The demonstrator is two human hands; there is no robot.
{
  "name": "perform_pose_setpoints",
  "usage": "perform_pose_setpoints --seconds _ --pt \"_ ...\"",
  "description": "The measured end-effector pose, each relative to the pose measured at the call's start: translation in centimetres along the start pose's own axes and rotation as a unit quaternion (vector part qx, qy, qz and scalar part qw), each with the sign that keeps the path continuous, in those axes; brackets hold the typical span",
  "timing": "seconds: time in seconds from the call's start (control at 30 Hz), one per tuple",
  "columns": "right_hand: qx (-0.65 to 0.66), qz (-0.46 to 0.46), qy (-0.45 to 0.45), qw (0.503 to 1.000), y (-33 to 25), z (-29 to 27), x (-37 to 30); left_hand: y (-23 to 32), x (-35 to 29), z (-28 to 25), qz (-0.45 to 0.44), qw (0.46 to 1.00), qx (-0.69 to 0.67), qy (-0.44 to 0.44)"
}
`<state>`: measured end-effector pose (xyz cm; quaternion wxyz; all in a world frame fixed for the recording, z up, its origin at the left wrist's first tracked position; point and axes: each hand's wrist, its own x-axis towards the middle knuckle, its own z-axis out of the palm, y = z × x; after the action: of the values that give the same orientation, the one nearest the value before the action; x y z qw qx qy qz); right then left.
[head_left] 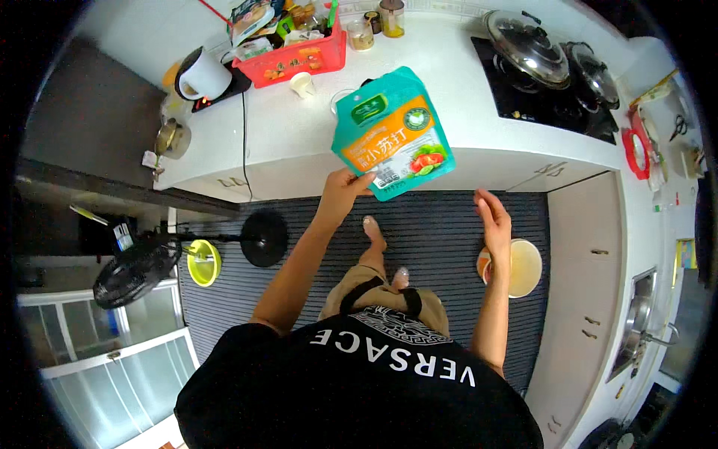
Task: The person pours a white powder from a packet into a metal bowl and then uses a screwdriver to unscrew and remove the front grill of a standing fan. They then proceed to remove the fan blades from the central hub.
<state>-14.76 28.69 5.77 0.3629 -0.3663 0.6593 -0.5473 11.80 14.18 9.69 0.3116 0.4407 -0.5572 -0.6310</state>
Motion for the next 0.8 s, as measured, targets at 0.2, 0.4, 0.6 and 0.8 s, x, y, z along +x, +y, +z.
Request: perform_pose_setpoints --seconds 0.2,0.4,0.6,0.8 --pt "-0.007 -0.106 -0.019 0.994 -5.4 2.6 -0.6 2.0 -1.5 -0.6 -0.004 0.991 0.091 -0.097" --pt "0.123 -0.057 -0.031 0.99 -4.2 7.4 0.9 3.8 -3.3 -3.5 0.082 0.983 0.131 -0.096" --pt "0.329 -0.008 -0.075 0.941 -6.0 14.6 -0.1 3.9 -4.9 -8.8 0.141 0.97 0.187 -0.07" --pt "0.325 -0.043 -0.105 0.939 -6.6 21.7 0.2 3.9 -5.7 -15.2 0.119 0.982 0.145 -0.028"
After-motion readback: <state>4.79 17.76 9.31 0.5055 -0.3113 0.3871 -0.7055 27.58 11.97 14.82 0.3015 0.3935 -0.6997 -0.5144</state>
